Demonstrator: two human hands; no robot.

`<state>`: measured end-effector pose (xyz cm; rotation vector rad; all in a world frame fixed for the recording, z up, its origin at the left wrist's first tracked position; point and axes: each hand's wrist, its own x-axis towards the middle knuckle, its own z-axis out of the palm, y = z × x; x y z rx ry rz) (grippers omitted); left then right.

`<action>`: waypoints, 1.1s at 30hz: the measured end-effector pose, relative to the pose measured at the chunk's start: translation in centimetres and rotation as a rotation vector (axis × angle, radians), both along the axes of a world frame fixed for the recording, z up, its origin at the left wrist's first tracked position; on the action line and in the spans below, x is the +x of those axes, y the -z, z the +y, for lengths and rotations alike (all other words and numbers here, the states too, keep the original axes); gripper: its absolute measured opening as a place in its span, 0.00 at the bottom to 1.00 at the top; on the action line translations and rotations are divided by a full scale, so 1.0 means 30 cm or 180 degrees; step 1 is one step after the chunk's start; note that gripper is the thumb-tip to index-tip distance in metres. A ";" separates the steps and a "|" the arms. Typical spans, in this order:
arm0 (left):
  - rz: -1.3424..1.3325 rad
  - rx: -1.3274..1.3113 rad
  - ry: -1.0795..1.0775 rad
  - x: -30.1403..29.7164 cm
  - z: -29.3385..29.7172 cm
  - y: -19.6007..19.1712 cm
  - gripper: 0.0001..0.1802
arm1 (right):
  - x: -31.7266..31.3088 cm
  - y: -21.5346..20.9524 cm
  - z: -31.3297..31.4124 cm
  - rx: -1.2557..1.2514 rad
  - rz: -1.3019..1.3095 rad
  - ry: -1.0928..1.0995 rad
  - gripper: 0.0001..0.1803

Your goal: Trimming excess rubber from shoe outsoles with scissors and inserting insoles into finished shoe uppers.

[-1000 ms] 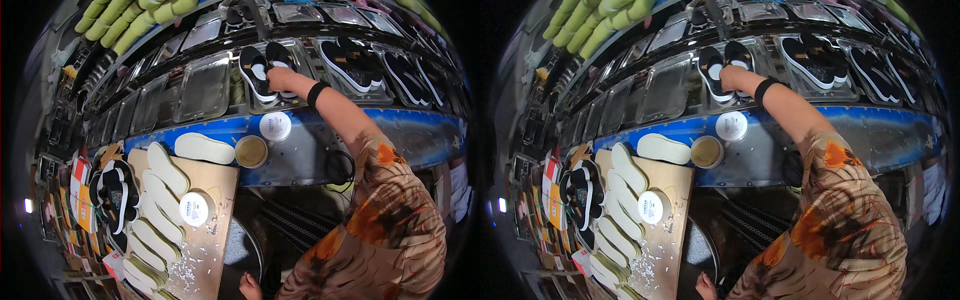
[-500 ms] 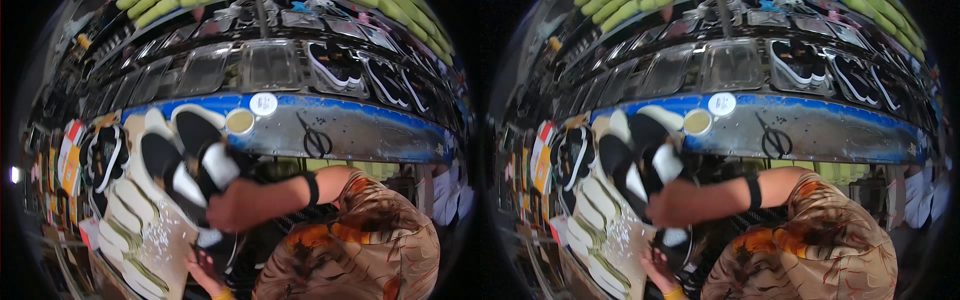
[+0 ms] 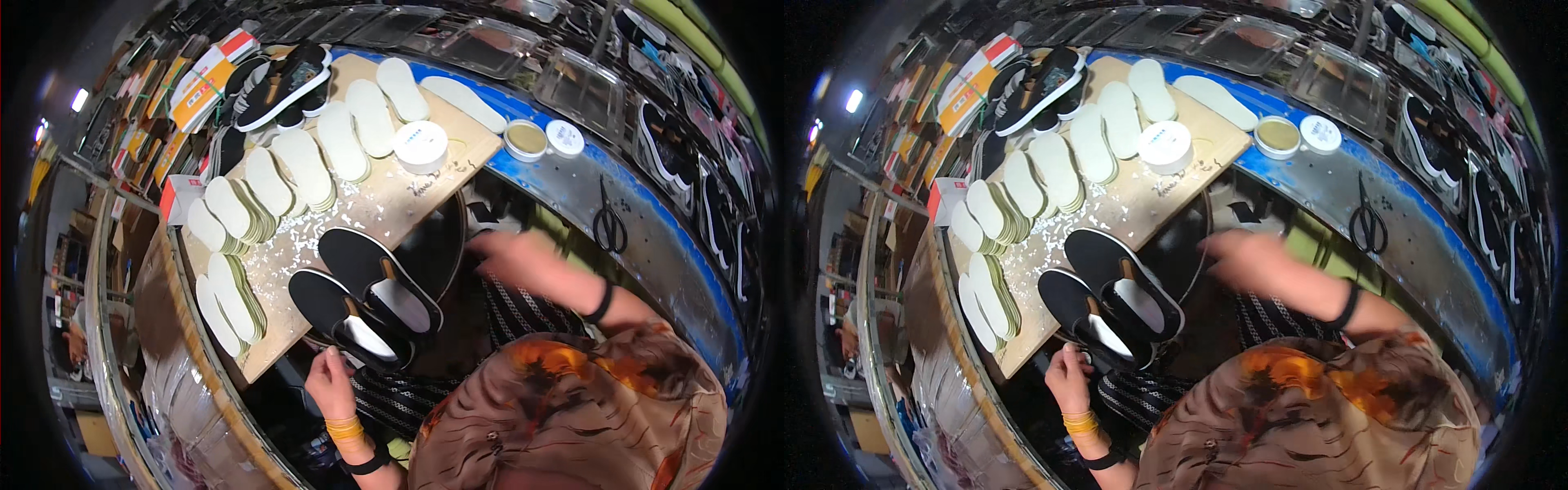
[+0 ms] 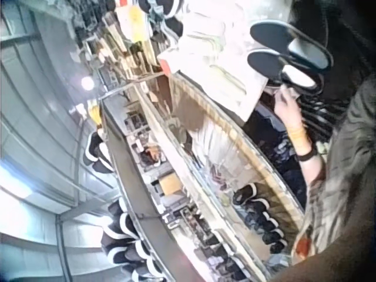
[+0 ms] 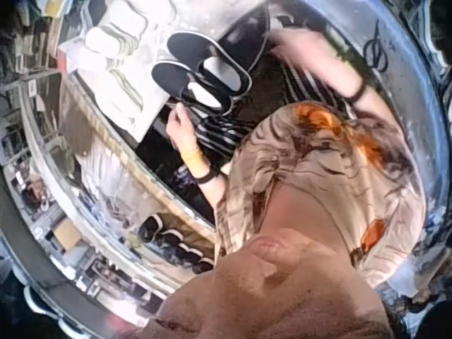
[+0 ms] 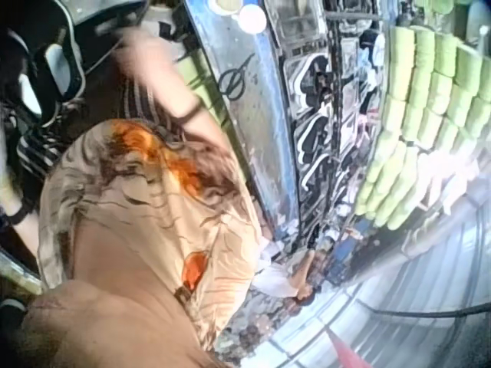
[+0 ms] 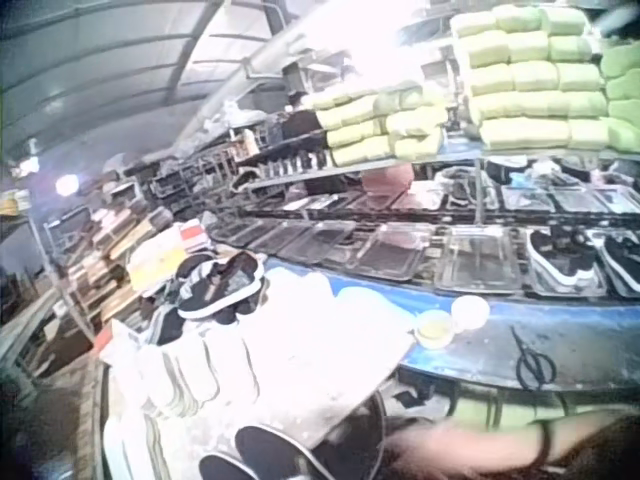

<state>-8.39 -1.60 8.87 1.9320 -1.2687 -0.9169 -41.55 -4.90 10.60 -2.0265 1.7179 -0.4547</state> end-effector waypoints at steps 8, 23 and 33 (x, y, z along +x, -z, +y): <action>-0.2007 0.0064 0.0740 -0.251 -0.203 0.133 0.23 | -0.791 0.478 0.328 0.0747 0.2498 0.2344 0.10; 0.3066 0.0140 0.0263 0.287 0.141 0.215 0.27 | -0.670 0.174 0.309 -0.0365 -0.3123 0.1963 0.42; 0.2718 0.0155 0.0608 0.255 0.298 0.218 0.25 | 0.214 -0.008 -0.036 0.1101 -0.2166 -0.1252 0.26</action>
